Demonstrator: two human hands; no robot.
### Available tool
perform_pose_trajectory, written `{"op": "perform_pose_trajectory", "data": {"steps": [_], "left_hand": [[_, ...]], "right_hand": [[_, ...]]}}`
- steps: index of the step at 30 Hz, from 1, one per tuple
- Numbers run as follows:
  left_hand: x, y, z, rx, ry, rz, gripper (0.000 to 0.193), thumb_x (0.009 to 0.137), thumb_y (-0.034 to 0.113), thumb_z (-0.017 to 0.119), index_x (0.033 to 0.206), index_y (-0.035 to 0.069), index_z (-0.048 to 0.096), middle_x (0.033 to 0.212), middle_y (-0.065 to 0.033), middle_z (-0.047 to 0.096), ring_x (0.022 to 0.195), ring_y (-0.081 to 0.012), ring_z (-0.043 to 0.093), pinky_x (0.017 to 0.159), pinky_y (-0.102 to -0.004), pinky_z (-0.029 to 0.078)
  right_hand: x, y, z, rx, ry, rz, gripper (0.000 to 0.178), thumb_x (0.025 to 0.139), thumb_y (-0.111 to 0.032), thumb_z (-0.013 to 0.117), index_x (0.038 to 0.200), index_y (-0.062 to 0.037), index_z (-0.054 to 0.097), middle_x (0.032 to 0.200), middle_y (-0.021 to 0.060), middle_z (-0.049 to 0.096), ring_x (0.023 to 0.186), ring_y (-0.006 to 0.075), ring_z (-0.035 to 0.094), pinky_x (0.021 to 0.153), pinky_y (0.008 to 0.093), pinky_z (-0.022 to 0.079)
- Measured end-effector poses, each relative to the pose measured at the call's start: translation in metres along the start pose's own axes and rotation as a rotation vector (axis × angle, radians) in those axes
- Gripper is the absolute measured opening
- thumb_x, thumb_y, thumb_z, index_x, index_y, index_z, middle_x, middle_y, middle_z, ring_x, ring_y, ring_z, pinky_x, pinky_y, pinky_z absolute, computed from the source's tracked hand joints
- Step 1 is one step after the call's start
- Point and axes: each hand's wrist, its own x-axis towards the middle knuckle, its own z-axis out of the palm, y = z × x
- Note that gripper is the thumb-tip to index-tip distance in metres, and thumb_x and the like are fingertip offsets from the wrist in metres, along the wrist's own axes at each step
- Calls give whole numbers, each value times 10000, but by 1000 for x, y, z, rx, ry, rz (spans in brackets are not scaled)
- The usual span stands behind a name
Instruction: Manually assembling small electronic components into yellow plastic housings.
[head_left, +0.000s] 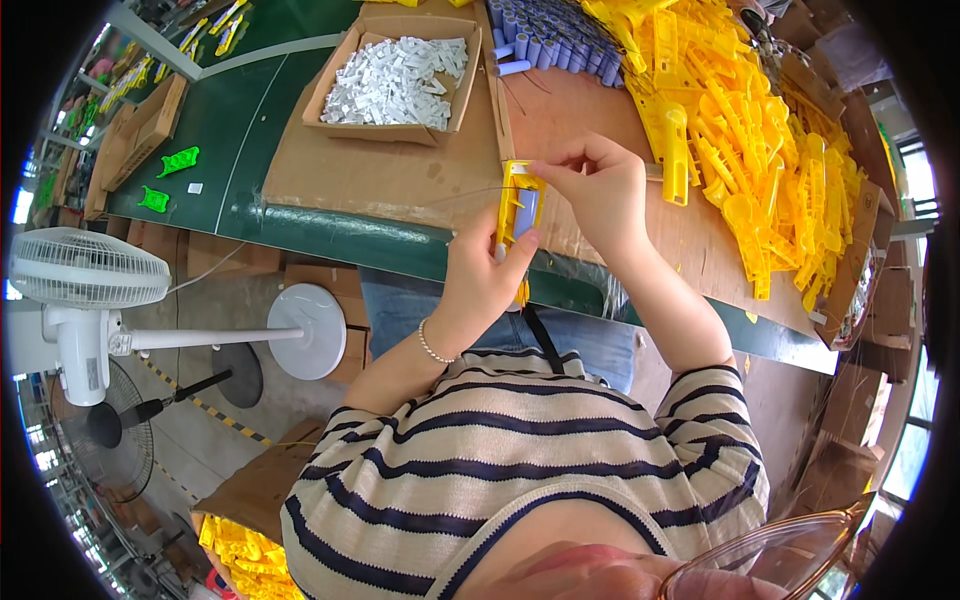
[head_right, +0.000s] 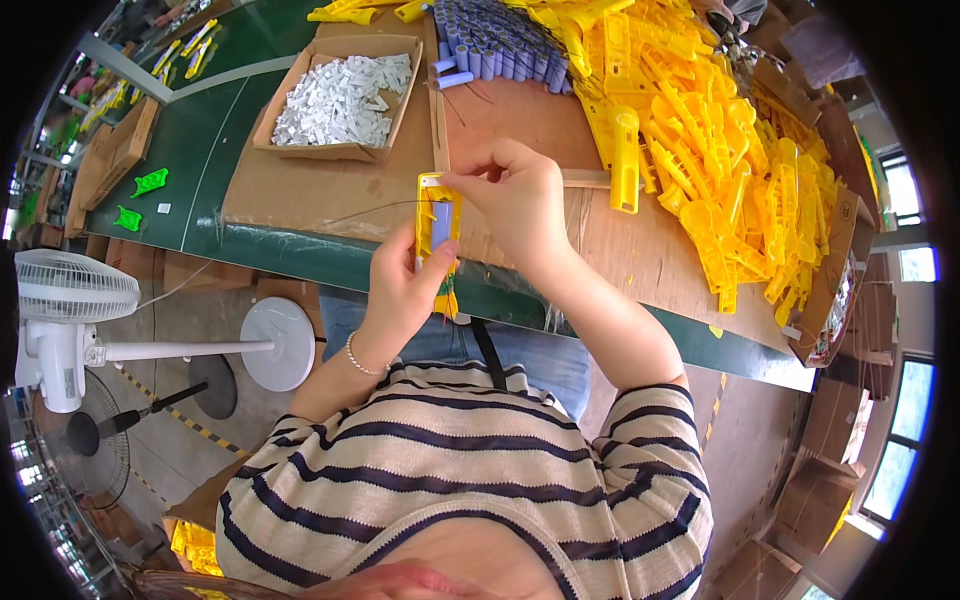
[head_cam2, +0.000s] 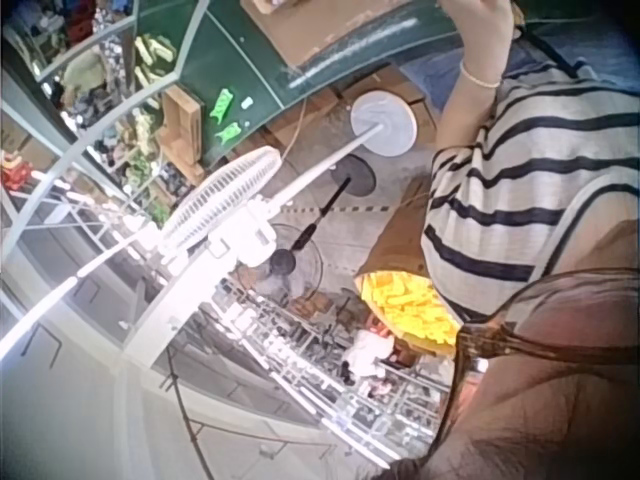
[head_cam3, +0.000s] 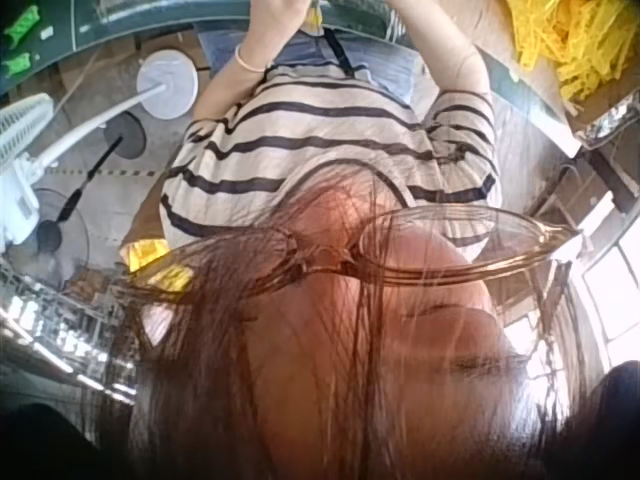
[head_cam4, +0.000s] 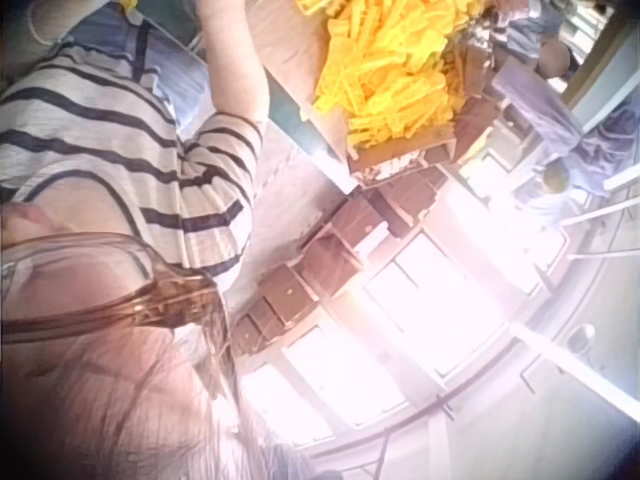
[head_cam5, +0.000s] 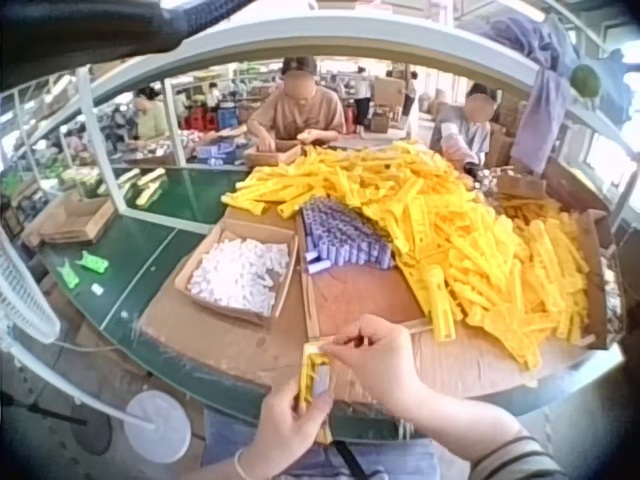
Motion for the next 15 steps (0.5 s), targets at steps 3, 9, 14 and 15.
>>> {"op": "perform_pose_trajectory", "data": {"steps": [3, 9, 14, 15], "left_hand": [[0, 6, 0, -253, -59, -165, 214, 847, 186, 630, 960, 21, 553, 737, -35, 573, 631, -88, 553, 582, -228, 433], [5, -7, -18, -287, -379, -340, 332, 903, 266, 554, 1107, 6, 518, 922, -49, 581, 821, -126, 592, 677, -273, 503], [24, -11, -55, -1197, -717, -485, 954, 788, 773, 251, 1377, 26, 320, 1359, -194, 395, 1202, -335, 440, 976, -460, 388], [27, -12, -55, -1333, -695, -424, 973, 787, 781, 219, 1386, 18, 299, 1376, -199, 373, 1242, -334, 396, 1021, -464, 339]], "right_hand": [[11, -3, -7, -418, -45, -401, 216, 726, -80, 717, 916, -2, 651, 757, 85, 649, 639, 157, 583, 593, 268, 476], [40, -9, -29, -292, -663, -269, 287, 769, -60, 651, 1049, 2, 639, 690, 24, 603, 583, 72, 529, 520, 214, 423], [40, -18, -42, -50, -801, 257, 432, 753, -27, 622, 1162, 44, 505, 791, 84, 623, 655, 131, 621, 595, 246, 522], [34, -17, -41, -53, -800, 251, 432, 753, -27, 622, 1162, 44, 505, 791, 84, 623, 655, 131, 621, 595, 246, 522]]}}
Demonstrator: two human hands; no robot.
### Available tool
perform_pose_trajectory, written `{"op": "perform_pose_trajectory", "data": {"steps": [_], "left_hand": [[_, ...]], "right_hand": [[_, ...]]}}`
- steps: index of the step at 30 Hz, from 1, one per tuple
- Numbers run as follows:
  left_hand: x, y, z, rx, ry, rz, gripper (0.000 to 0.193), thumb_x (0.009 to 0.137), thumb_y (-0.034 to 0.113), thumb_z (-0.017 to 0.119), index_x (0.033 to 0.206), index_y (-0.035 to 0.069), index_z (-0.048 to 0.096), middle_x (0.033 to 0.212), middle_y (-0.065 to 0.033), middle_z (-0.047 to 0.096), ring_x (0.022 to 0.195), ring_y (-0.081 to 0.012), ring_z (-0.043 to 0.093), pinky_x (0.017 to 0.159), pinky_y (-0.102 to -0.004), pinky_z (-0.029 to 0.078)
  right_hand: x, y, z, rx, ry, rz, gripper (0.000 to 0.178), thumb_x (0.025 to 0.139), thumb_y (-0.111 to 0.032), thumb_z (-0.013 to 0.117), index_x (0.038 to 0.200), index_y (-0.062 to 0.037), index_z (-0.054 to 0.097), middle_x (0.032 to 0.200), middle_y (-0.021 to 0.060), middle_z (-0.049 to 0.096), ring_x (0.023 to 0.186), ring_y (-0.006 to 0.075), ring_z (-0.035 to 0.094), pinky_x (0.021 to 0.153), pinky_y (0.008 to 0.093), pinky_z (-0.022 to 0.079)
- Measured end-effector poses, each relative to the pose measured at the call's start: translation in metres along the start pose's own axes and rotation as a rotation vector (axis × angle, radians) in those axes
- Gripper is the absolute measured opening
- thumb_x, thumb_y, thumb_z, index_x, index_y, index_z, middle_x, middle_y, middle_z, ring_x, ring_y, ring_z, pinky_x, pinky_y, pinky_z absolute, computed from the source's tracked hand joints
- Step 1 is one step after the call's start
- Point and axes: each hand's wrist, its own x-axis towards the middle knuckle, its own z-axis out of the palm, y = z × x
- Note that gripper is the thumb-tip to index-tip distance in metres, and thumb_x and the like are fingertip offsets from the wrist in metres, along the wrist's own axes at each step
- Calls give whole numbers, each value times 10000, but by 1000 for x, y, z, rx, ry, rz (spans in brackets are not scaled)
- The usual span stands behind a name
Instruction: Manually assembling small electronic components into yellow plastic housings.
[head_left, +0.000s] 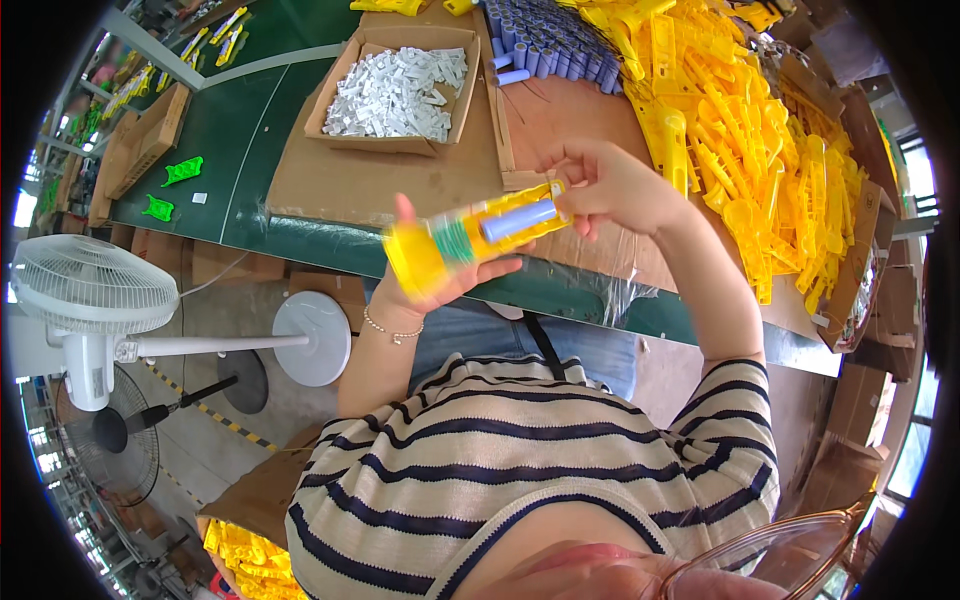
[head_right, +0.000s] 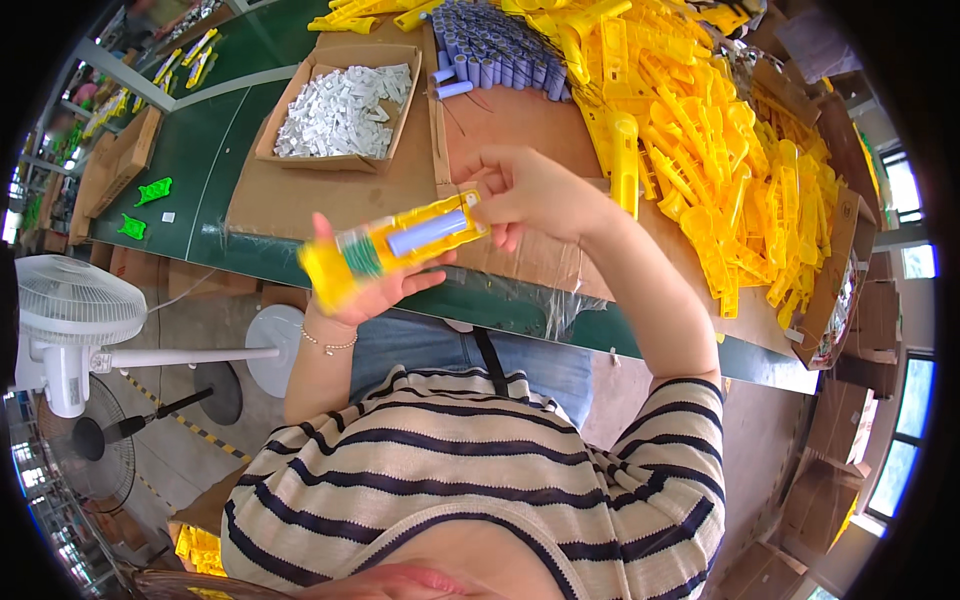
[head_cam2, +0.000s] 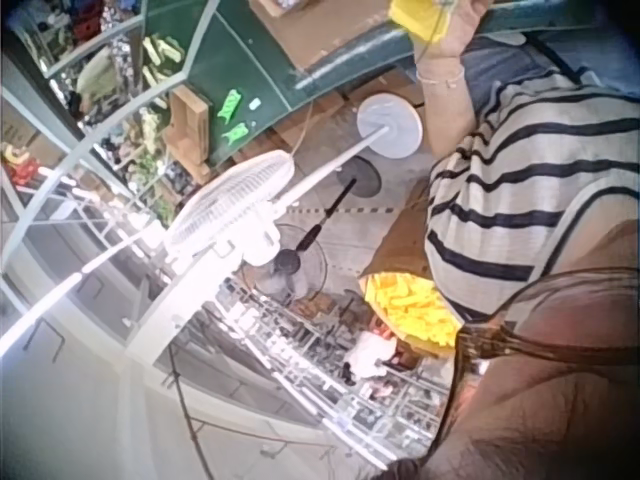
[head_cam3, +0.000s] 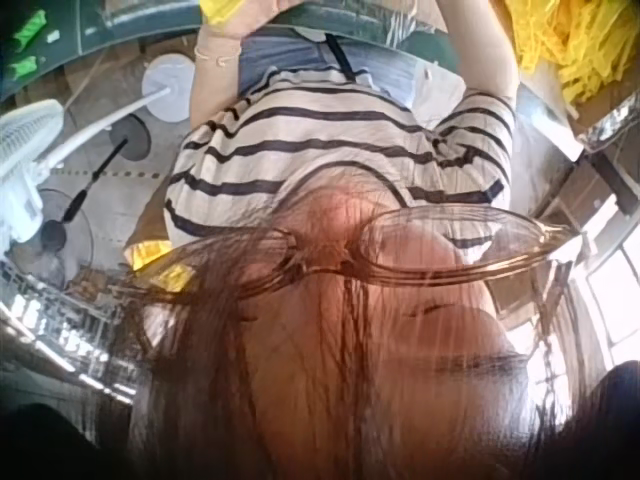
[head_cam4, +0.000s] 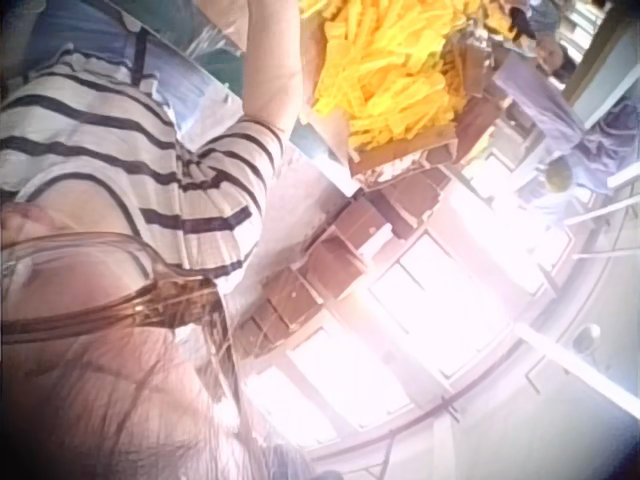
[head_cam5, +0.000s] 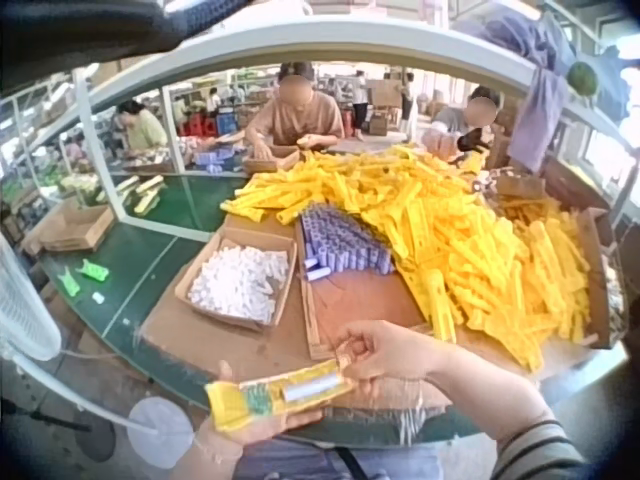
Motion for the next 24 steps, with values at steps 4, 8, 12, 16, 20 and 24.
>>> {"op": "perform_pose_trajectory", "data": {"steps": [4, 8, 12, 16, 20, 24], "left_hand": [[13, -2, 9, 46, 52, 82, 981, 787, 781, 226, 1374, -1, 309, 1377, -216, 366, 1279, -348, 344, 1073, -463, 237], [24, -13, 10, 771, 521, 192, 488, 919, 368, 503, 1227, -8, 465, 1160, -118, 543, 1084, -187, 512, 942, -335, 394], [28, 5, 4, 748, 609, 178, 258, 885, 184, 580, 1070, 5, 566, 962, -42, 602, 868, -91, 553, 786, -250, 440], [45, 63, -10, 881, 644, 409, 241, 868, 132, 586, 1063, -9, 567, 956, -51, 600, 851, -98, 566, 775, -257, 456], [78, 213, -58, 849, 727, 589, 237, 894, 185, 540, 1030, -8, 559, 958, -58, 586, 838, -127, 587, 799, -290, 488], [108, 378, -163, 1480, 1161, 333, 297, 898, 277, 517, 951, -6, 588, 803, -51, 606, 665, -127, 585, 565, -273, 456]], "right_hand": [[-6, 10, 34, 426, 12, 79, 570, 739, 43, 611, 1255, 44, 368, 973, 155, 601, 669, 182, 643, 604, 270, 572], [12, 28, 64, 704, 136, 72, 592, 748, 65, 621, 1274, -10, 361, 915, 151, 621, 684, 189, 656, 587, 269, 569], [27, 33, 76, 472, 337, -17, 599, 756, -14, 664, 1267, -7, 352, 786, 114, 630, 575, 141, 616, 470, 235, 497], [29, 23, 47, 105, 291, -133, 780, 749, -22, 693, 1383, -44, 238, 832, 85, 626, 669, 121, 616, 556, 232, 508], [46, -6, -52, -263, 615, -140, 387, 747, -88, 706, 1114, -40, 593, 854, 33, 655, 715, 65, 593, 636, 235, 490], [103, -19, -192, -680, 1106, -172, 225, 761, -170, 641, 946, -46, 670, 865, 100, 680, 769, 218, 654, 698, 330, 503]]}}
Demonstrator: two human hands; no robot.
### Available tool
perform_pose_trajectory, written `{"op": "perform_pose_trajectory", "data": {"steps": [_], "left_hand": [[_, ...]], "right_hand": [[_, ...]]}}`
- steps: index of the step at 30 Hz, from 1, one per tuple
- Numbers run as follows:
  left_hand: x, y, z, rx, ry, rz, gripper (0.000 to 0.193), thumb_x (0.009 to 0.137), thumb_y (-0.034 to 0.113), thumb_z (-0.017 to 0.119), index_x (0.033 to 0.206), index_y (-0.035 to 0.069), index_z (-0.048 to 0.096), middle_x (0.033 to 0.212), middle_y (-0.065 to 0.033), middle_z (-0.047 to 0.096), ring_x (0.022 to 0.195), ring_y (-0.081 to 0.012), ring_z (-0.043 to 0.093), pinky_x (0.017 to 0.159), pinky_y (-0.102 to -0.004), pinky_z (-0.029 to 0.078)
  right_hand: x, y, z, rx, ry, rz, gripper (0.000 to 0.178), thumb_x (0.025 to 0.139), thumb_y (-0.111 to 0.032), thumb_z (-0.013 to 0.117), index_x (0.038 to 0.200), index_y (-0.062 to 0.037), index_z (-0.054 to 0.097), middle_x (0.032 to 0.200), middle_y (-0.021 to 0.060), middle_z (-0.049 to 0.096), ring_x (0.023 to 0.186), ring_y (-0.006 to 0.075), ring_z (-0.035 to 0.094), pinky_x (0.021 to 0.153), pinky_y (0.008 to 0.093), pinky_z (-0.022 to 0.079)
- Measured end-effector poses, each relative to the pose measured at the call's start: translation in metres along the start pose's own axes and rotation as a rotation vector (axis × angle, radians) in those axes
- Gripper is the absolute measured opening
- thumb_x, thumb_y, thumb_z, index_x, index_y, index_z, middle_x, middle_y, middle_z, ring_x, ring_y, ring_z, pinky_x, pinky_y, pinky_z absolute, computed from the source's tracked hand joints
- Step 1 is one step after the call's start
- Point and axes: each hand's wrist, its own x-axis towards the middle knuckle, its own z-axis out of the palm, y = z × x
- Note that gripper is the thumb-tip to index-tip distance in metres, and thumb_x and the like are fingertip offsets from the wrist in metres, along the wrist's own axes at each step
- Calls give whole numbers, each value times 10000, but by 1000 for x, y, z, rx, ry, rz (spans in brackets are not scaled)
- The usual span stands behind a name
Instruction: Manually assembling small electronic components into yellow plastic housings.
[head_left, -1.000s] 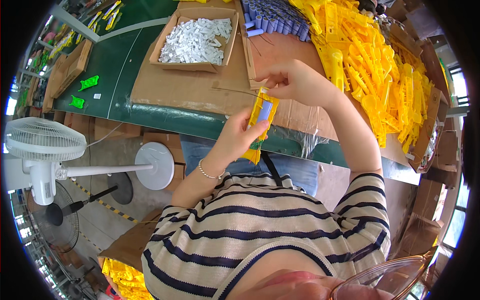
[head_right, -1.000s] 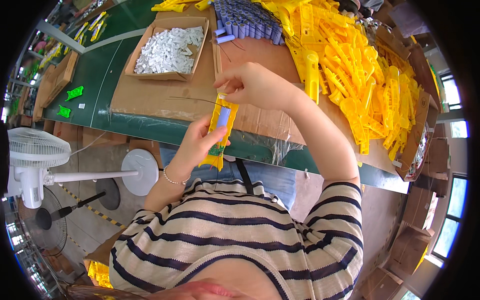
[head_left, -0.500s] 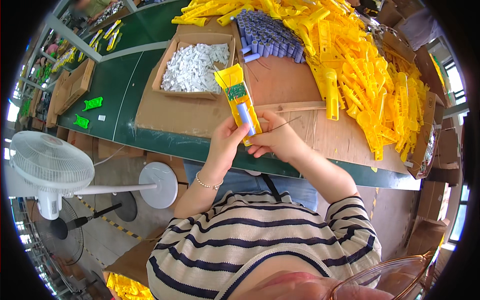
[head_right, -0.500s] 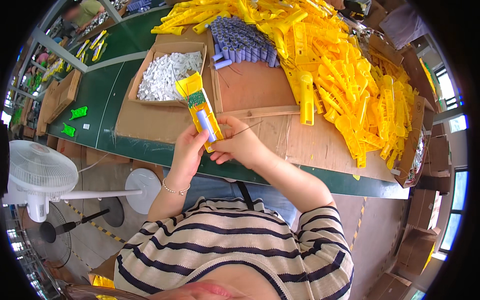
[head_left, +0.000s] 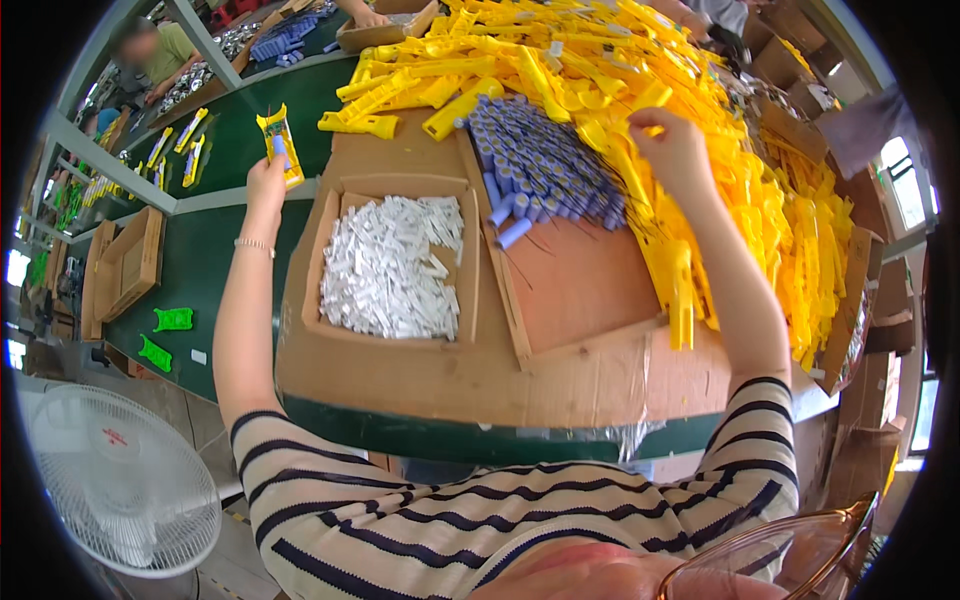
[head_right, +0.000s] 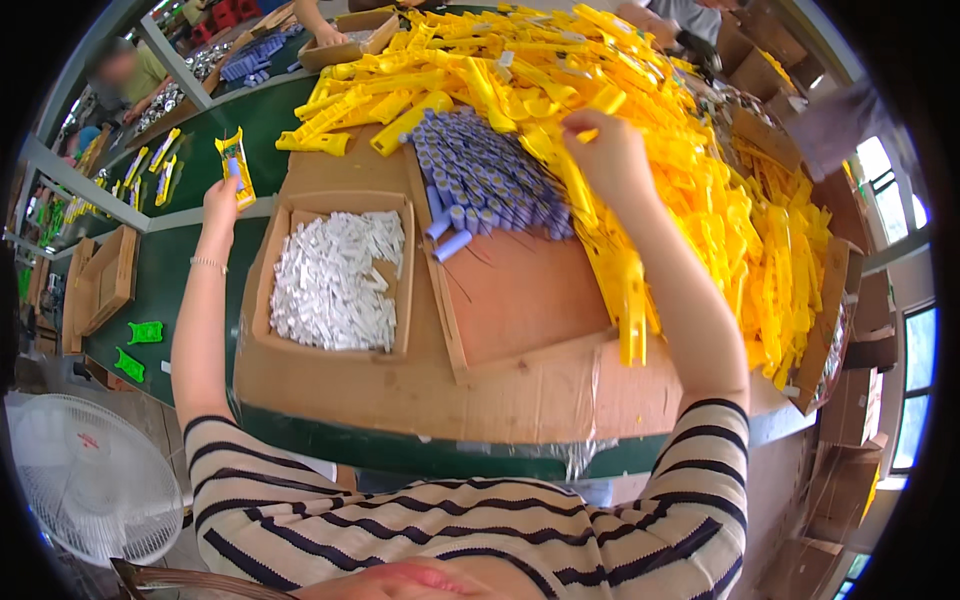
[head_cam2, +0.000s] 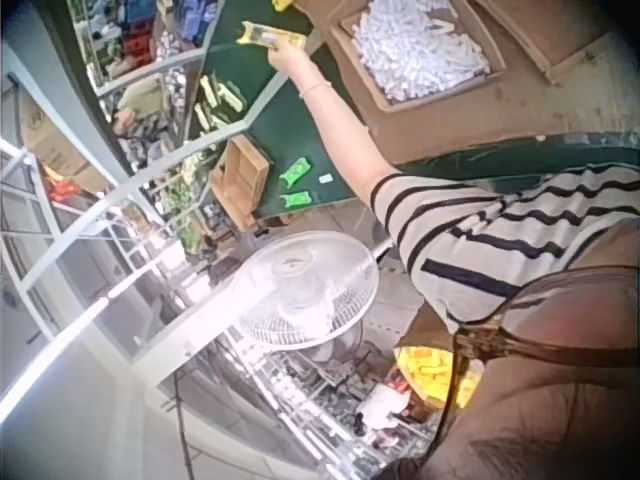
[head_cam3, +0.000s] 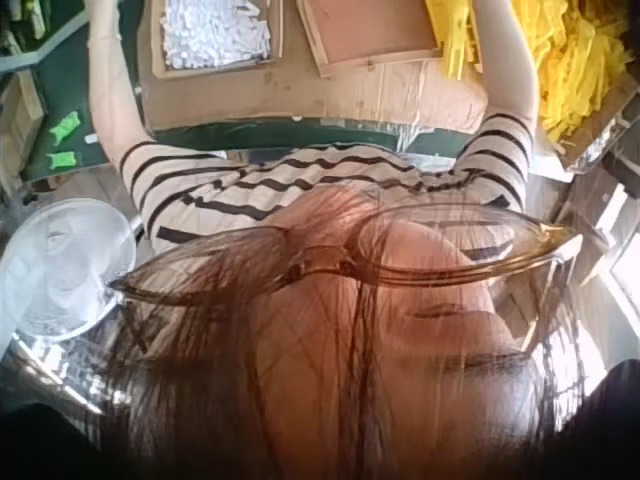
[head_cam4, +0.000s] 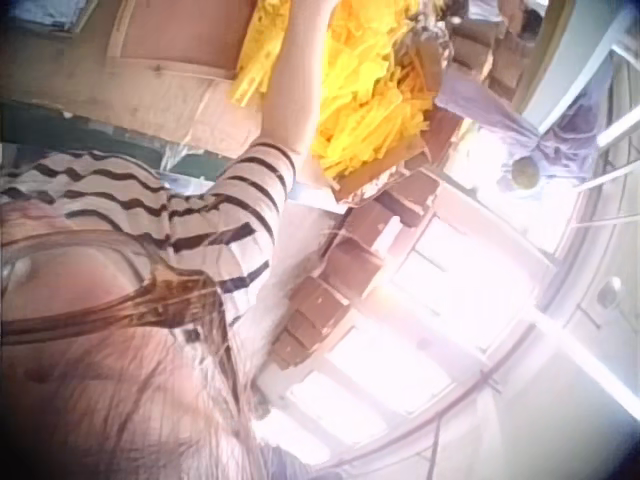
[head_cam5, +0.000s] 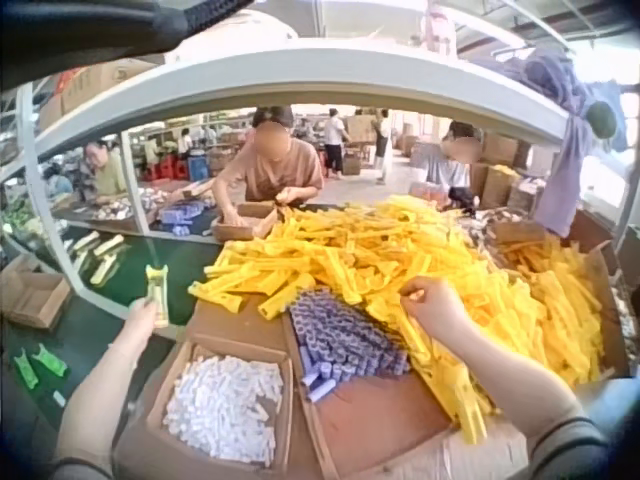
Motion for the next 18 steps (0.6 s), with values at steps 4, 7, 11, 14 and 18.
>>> {"op": "perform_pose_trajectory", "data": {"steps": [4, 7, 11, 14, 18], "left_hand": [[146, -75, -21, 370, 38, 33, 443, 896, 356, 512, 888, -79, 600, 796, -170, 641, 732, -262, 635, 658, -355, 462], [191, -120, -41, 407, -31, -8, 347, 873, 272, 550, 929, -62, 620, 817, -157, 651, 753, -251, 637, 675, -351, 464], [219, -128, -29, 388, -115, 33, 377, 874, 280, 551, 1005, -67, 614, 893, -177, 651, 812, -260, 636, 725, -349, 463], [207, -123, -42, 630, 7, 77, 471, 876, 323, 543, 1124, -77, 550, 1060, -231, 599, 988, -307, 585, 867, -369, 429], [167, -88, -19, 649, 332, 272, 628, 876, 386, 519, 1278, -84, 412, 1301, -287, 426, 1238, -368, 396, 1047, -395, 294]], "right_hand": [[125, 77, 26, -308, 37, 21, 198, 758, -185, 611, 901, -68, 681, 905, 128, 674, 825, 296, 640, 753, 371, 500], [168, 87, 66, -432, -80, -101, 215, 764, -241, 618, 899, -86, 681, 895, 128, 674, 844, 298, 635, 752, 373, 500], [202, 103, 100, -596, -247, 75, 314, 754, -328, 647, 933, -71, 671, 959, 136, 657, 918, 283, 620, 780, 387, 492], [207, 73, 99, -642, -398, 87, 409, 732, -357, 678, 1004, -54, 652, 1009, 146, 641, 959, 274, 609, 804, 377, 484], [196, 81, 63, -399, -212, 23, 505, 741, -344, 697, 1132, -41, 595, 1028, 131, 638, 959, 244, 611, 845, 341, 470]]}}
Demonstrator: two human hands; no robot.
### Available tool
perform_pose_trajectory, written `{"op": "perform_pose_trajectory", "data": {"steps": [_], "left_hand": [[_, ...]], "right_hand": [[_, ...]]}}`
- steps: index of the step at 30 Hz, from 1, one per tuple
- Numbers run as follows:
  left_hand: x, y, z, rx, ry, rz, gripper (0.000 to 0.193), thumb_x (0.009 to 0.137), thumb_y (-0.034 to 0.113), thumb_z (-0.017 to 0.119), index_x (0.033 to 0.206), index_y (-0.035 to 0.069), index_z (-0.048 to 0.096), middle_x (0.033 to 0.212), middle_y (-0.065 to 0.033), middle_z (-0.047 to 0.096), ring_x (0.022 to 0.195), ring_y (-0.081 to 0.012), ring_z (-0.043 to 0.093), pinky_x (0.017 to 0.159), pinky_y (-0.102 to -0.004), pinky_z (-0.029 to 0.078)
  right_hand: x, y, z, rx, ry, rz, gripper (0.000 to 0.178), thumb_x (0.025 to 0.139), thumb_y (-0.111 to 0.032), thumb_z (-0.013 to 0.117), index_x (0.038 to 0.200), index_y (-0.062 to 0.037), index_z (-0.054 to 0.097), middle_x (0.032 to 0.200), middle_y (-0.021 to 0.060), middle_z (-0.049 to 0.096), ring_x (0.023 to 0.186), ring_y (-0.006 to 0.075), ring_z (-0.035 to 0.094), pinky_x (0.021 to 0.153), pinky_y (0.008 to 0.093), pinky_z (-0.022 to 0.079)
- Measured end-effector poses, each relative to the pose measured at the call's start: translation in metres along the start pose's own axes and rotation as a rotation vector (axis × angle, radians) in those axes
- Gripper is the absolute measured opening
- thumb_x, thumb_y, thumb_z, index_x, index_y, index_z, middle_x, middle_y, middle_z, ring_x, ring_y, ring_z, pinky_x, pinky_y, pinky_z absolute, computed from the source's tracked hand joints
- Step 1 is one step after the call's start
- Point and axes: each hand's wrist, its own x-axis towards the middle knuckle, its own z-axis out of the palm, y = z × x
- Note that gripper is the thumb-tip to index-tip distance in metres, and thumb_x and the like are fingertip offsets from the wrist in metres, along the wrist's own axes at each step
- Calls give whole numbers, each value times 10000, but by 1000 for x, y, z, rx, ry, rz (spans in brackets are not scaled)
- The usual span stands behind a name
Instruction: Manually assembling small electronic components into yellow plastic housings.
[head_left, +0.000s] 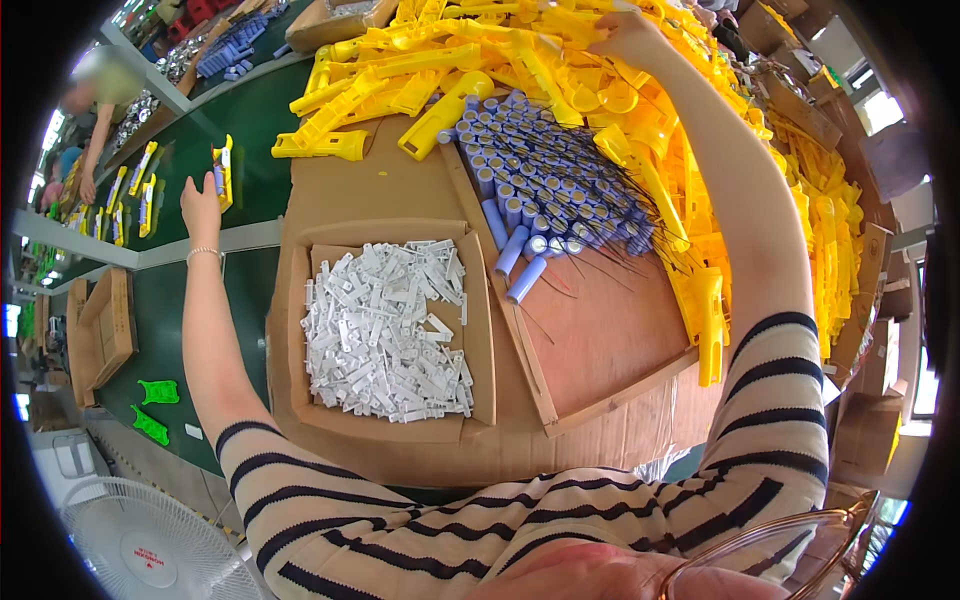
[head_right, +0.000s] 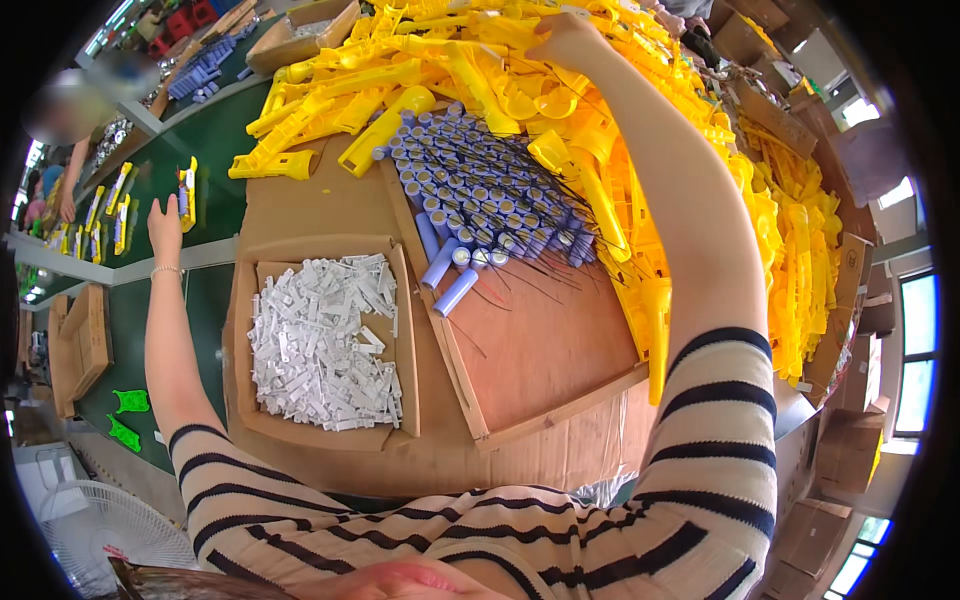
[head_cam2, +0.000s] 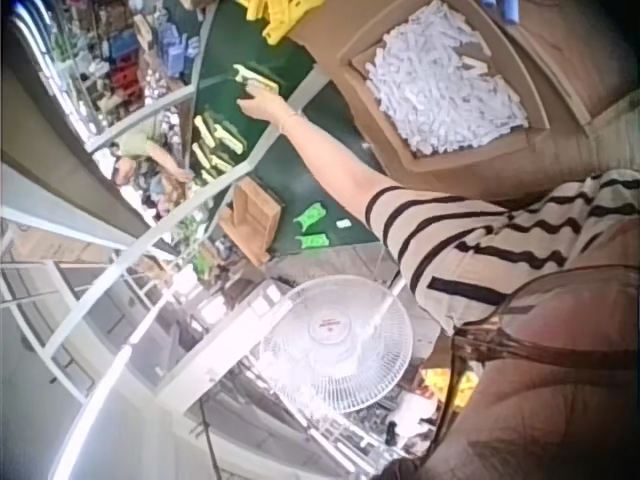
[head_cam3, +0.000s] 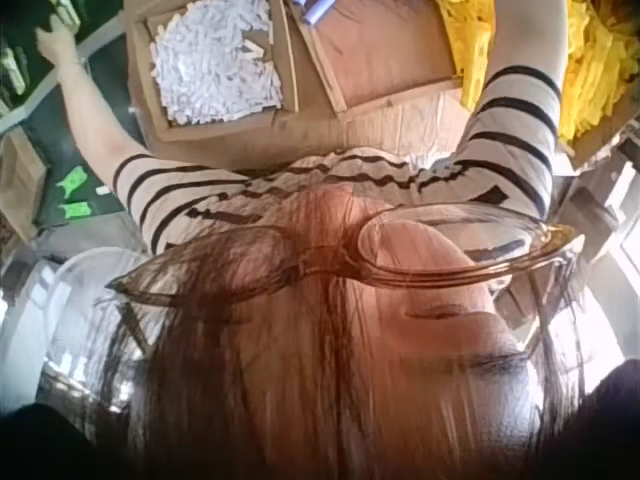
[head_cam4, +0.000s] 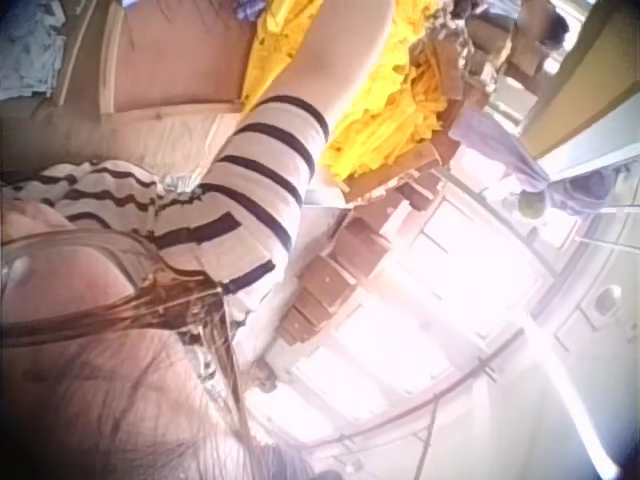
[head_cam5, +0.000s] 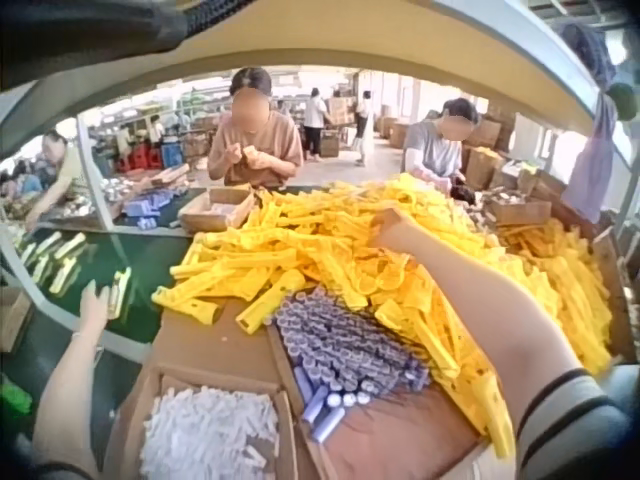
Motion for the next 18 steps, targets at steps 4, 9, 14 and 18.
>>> {"op": "perform_pose_trajectory", "data": {"steps": [4, 9, 14, 18], "left_hand": [[-78, 76, -74, -169, 219, 275, 430, 879, 217, 542, 1234, -20, 487, 1244, -200, 491, 1176, -327, 456, 997, -379, 352], [-189, 214, -151, -553, -67, 576, 343, 900, 128, 513, 1219, 2, 513, 1241, -113, 509, 1142, -203, 490, 965, -327, 379], [-297, 338, -206, -1362, -864, 631, 612, 904, 377, 526, 1323, -45, 380, 1308, -149, 470, 1225, -218, 442, 1007, -344, 353], [-366, 381, -218, -1653, -1168, 476, 685, 918, 415, 482, 1382, -31, 250, 1295, -183, 468, 1196, -258, 473, 974, -359, 400]], "right_hand": [[-76, -42, -63, 444, 199, -153, 420, 763, -191, 687, 1155, -76, 593, 1210, 129, 556, 1079, 268, 540, 917, 401, 399], [-201, -81, -114, 955, 280, -374, 541, 809, -322, 651, 1235, -21, 507, 1135, 120, 600, 1011, 219, 584, 911, 342, 441], [-322, -119, -96, 1827, -325, -316, 661, 826, -508, 569, 1231, 5, 471, 1131, 150, 573, 942, 252, 606, 806, 387, 505], [-393, -136, -56, 2022, -588, -202, 651, 846, -479, 565, 1252, 16, 446, 1146, 161, 571, 1010, 263, 586, 881, 373, 460]]}}
